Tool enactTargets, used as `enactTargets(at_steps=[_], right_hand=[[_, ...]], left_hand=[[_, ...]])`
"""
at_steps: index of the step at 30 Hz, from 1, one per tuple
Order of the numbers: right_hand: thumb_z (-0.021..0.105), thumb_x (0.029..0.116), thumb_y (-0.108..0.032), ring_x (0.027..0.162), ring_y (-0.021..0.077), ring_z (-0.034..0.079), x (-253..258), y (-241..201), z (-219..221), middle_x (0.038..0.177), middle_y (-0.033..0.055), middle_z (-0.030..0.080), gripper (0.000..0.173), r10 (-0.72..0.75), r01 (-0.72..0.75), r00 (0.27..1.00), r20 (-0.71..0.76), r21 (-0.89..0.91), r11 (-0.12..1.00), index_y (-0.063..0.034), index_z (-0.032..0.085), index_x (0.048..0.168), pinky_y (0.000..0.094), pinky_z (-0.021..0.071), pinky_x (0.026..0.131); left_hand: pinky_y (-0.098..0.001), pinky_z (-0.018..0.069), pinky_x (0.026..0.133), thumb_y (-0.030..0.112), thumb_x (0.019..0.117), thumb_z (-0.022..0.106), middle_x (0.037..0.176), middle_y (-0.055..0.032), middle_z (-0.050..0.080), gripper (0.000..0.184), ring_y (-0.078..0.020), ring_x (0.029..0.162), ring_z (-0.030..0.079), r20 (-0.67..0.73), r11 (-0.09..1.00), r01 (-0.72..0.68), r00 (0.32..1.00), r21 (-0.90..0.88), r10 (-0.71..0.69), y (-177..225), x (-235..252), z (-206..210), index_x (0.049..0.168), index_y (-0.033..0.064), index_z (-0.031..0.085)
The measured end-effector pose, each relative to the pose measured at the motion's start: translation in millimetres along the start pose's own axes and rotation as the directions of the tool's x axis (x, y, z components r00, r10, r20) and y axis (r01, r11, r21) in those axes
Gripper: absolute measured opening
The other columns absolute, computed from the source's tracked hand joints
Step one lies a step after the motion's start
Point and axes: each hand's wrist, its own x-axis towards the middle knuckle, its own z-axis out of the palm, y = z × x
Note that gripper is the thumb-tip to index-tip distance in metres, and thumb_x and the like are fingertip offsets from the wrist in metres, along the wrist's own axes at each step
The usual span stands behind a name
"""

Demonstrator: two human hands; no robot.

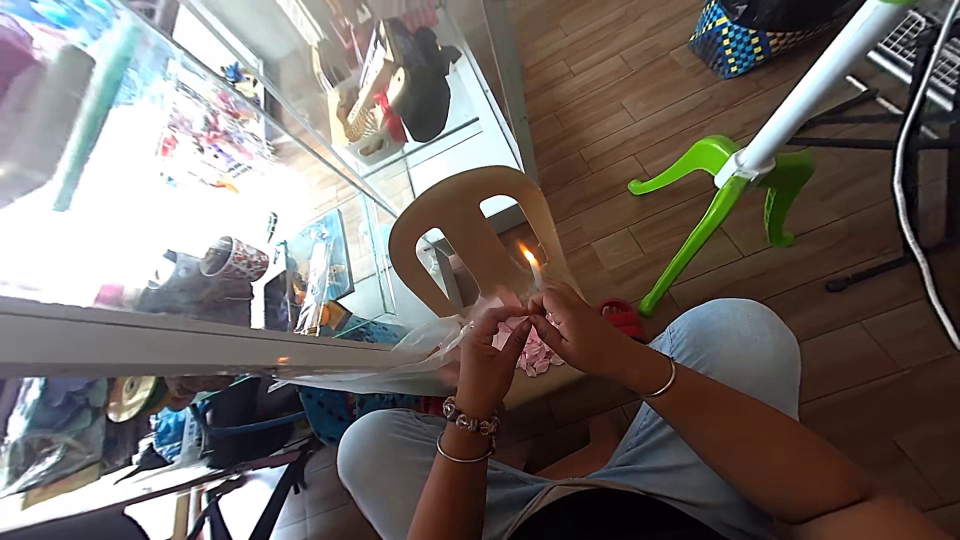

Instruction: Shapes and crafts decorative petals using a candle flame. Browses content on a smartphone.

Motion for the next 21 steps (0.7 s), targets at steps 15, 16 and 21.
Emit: enactTargets(at_steps=[15, 16, 21], right_hand=[[0.053, 0.1066, -0.039, 0.093, 0.0226, 0.061, 6, 2, -63, 0.118, 0.0148, 0.060, 0.040, 0.486, -0.381, 0.814, -0.317, 0.340, 0.860, -0.0055, 0.053, 0.130, 0.0392, 0.0523, 0.074], [0.053, 0.1066, -0.039, 0.093, 0.0225, 0.061, 6, 2, -64, 0.118, 0.0148, 0.059, 0.040, 0.497, -0.384, 0.807, -0.320, 0.356, 0.852, -0.0061, 0.053, 0.129, 0.0390, 0.0518, 0.074], [0.053, 0.1063, -0.041, 0.093, 0.0224, 0.060, 6, -2, -67, 0.119, 0.0145, 0.058, 0.042, 0.510, -0.385, 0.809, -0.294, 0.391, 0.836, -0.0064, 0.053, 0.130, 0.0392, 0.0514, 0.075]], left_hand=[[-0.0317, 0.0496, 0.073, 0.019, 0.1076, 0.053, 0.093, -0.0080, 0.066, 0.023, -0.0116, 0.079, 0.060, -0.091, 0.902, 0.427, 0.903, 0.066, -0.420, -44, 80, 51, 0.119, 0.0010, 0.062], [-0.0328, 0.0502, 0.074, 0.020, 0.1081, 0.052, 0.094, -0.0090, 0.066, 0.024, -0.0127, 0.080, 0.061, -0.093, 0.892, 0.446, 0.894, 0.075, -0.439, -47, 84, 53, 0.120, 0.0008, 0.061], [-0.0321, 0.0494, 0.073, 0.018, 0.1081, 0.051, 0.093, -0.0091, 0.065, 0.024, -0.0127, 0.078, 0.059, -0.130, 0.870, 0.483, 0.873, 0.098, -0.470, -55, 92, 60, 0.121, 0.0008, 0.061]])
